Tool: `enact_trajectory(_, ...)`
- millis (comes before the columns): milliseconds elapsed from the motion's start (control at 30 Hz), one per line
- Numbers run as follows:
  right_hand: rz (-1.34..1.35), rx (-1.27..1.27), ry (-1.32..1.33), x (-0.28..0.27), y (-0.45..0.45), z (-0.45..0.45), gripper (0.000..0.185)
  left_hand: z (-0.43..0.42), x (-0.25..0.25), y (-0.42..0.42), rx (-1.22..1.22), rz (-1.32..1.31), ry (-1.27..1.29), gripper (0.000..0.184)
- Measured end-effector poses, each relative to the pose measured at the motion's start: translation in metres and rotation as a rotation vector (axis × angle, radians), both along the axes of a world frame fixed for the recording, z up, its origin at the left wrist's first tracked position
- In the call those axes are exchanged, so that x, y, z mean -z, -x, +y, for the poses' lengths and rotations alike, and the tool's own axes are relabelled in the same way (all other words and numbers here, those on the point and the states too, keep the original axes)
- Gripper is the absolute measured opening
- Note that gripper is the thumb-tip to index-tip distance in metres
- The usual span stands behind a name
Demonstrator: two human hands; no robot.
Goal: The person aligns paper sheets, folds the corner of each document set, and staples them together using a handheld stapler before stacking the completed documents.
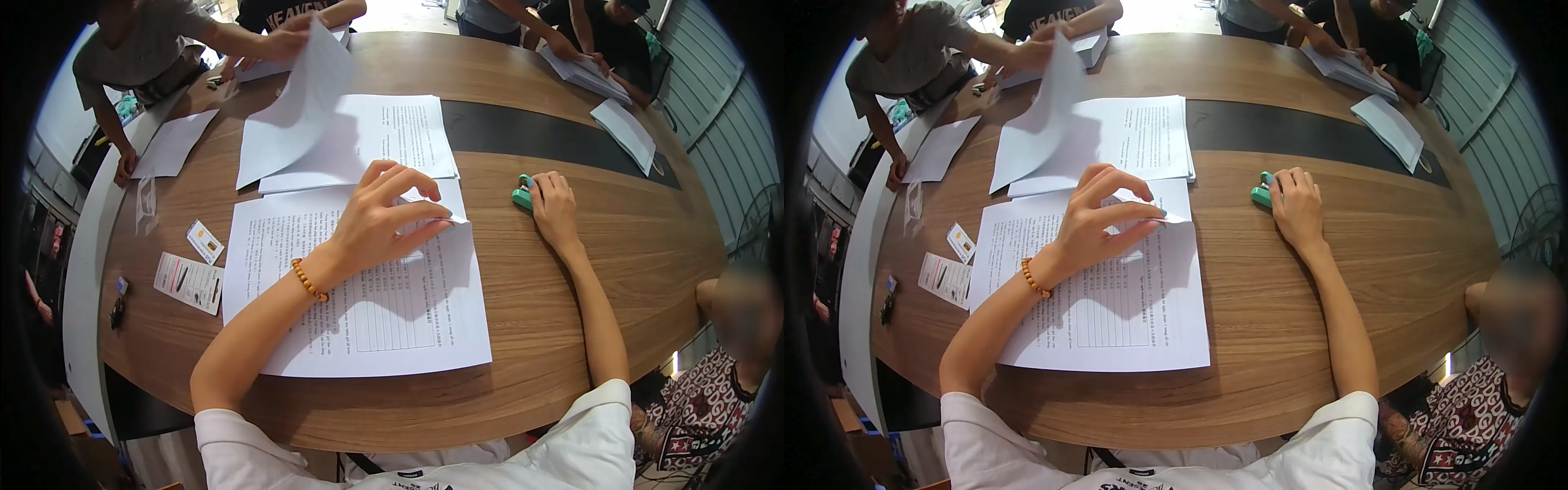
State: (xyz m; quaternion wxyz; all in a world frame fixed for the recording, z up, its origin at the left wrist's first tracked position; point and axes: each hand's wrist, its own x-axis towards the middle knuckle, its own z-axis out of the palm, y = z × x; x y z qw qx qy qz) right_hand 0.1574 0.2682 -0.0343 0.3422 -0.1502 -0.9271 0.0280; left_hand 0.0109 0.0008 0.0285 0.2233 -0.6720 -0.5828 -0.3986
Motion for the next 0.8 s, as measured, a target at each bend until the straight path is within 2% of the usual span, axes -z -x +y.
enact_trajectory(133,0.0,-0.006,0.019,-0.002,0.0,-0.002,0.02,0.001,0.002,0.001,0.016,-0.045,-0.008,0.005)
enact_trajectory(200,-0.003,-0.008,0.03,-0.004,-0.001,-0.004,0.019,0.004,0.003,0.006,-0.007,-0.224,0.035,0.008)
enact_trajectory(233,-0.006,-0.003,0.033,-0.003,-0.001,-0.004,0.019,0.004,0.004,0.01,-0.002,-0.227,0.038,0.008)
enact_trajectory(300,-0.01,-0.007,0.046,-0.002,-0.001,-0.002,0.019,0.001,0.002,0.016,-0.035,-0.732,0.254,0.021)
enact_trajectory(400,0.001,-0.012,0.035,-0.001,-0.001,-0.001,0.018,0.001,0.005,0.022,-0.022,-0.891,0.319,0.025)
enact_trajectory(800,0.005,0.0,0.021,0.0,0.001,0.0,0.018,0.002,0.006,0.022,-0.009,-0.806,0.297,0.026)
